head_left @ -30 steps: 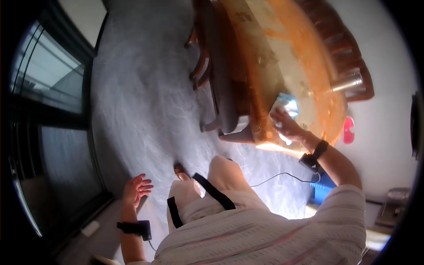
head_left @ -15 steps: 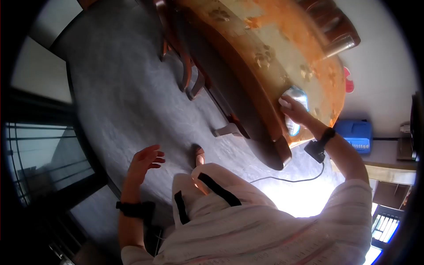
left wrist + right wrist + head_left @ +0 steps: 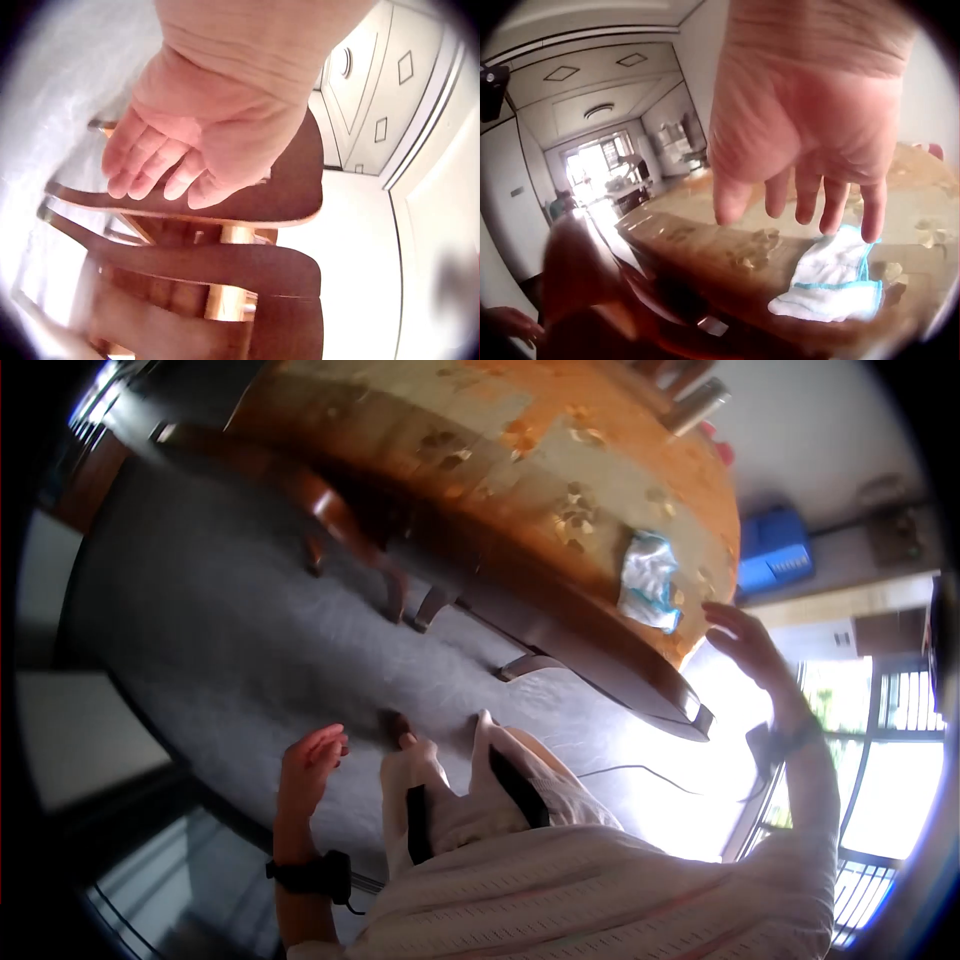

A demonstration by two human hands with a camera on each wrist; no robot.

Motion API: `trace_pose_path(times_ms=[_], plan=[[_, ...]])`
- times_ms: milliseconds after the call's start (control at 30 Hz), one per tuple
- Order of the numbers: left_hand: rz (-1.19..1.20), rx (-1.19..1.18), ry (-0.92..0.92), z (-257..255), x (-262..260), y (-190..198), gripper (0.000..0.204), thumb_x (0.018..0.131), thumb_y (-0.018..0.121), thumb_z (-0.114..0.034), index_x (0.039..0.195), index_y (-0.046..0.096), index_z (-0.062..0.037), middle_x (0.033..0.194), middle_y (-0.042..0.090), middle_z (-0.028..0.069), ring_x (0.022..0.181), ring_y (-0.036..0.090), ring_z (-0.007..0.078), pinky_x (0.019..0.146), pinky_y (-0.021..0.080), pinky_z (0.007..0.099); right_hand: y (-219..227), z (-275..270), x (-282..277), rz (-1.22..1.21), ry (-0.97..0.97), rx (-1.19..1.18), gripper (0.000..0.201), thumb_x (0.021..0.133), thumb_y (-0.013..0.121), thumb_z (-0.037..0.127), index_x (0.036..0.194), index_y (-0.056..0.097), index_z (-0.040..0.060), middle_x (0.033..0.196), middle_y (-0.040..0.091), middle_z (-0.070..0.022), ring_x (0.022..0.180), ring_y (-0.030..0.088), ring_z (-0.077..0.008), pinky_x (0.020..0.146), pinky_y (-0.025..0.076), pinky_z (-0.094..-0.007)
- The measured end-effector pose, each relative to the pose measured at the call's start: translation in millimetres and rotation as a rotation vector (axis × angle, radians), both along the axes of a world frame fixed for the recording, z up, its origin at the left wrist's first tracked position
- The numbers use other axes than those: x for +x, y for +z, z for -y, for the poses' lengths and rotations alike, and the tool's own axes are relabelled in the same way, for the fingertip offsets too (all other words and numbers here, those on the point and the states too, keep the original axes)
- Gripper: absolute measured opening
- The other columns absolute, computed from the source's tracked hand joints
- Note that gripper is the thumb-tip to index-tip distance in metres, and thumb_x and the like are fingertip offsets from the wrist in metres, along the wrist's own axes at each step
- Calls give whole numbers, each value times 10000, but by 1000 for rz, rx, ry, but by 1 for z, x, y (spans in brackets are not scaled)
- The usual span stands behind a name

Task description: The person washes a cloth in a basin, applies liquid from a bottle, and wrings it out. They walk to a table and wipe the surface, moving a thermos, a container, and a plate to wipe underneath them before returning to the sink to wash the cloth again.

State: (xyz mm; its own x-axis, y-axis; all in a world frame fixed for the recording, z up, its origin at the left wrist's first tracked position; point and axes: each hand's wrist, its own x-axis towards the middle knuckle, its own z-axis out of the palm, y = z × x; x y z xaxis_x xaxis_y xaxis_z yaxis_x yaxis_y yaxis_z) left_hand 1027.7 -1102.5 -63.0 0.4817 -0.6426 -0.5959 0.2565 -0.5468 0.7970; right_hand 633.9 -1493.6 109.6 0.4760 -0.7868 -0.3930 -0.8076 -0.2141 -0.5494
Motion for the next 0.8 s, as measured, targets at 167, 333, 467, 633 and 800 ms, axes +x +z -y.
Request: trace_pose_path(times_ms=[167,333,467,633,800], plan=[[137,-324,-360,98,22,28,241,860,593,-57,1087,582,24,968,647,105,860,627,151,748,495,235,-20,-104,-10,106,-321,-337,336,871,563,110,1199,533,41,1123,604,-86,1052,561,-170,810,465,-276],[354,-514,-607,175,16,42,222,843,601,-30,1058,588,25,899,645,102,756,610,133,653,493,231,-44,-131,11,109,-538,-516,306,888,470,137,1169,548,46,1136,593,-124,1054,547,-247,918,402,-357],[414,-359,-750,194,30,27,161,851,587,-24,1009,606,1,856,619,30,789,565,84,696,463,227,-42,-127,18,14,-387,-770,308,861,421,117,1118,543,-3,1140,583,-151,1071,526,-283,952,354,-363],[311,-500,-555,174,33,-15,294,848,551,6,1138,514,38,1064,564,74,953,532,132,847,434,264,-39,-122,19,44,-368,-755,298,833,395,89,1052,563,-24,1110,593,-166,1065,533,-303,957,345,-384],[331,-530,-400,181,29,5,255,818,587,2,1072,571,8,1072,583,115,971,551,203,859,428,330,-40,-117,15,50,-335,-764,280,815,391,58,1003,582,-25,1070,607,-163,1046,546,-306,946,358,-380]])
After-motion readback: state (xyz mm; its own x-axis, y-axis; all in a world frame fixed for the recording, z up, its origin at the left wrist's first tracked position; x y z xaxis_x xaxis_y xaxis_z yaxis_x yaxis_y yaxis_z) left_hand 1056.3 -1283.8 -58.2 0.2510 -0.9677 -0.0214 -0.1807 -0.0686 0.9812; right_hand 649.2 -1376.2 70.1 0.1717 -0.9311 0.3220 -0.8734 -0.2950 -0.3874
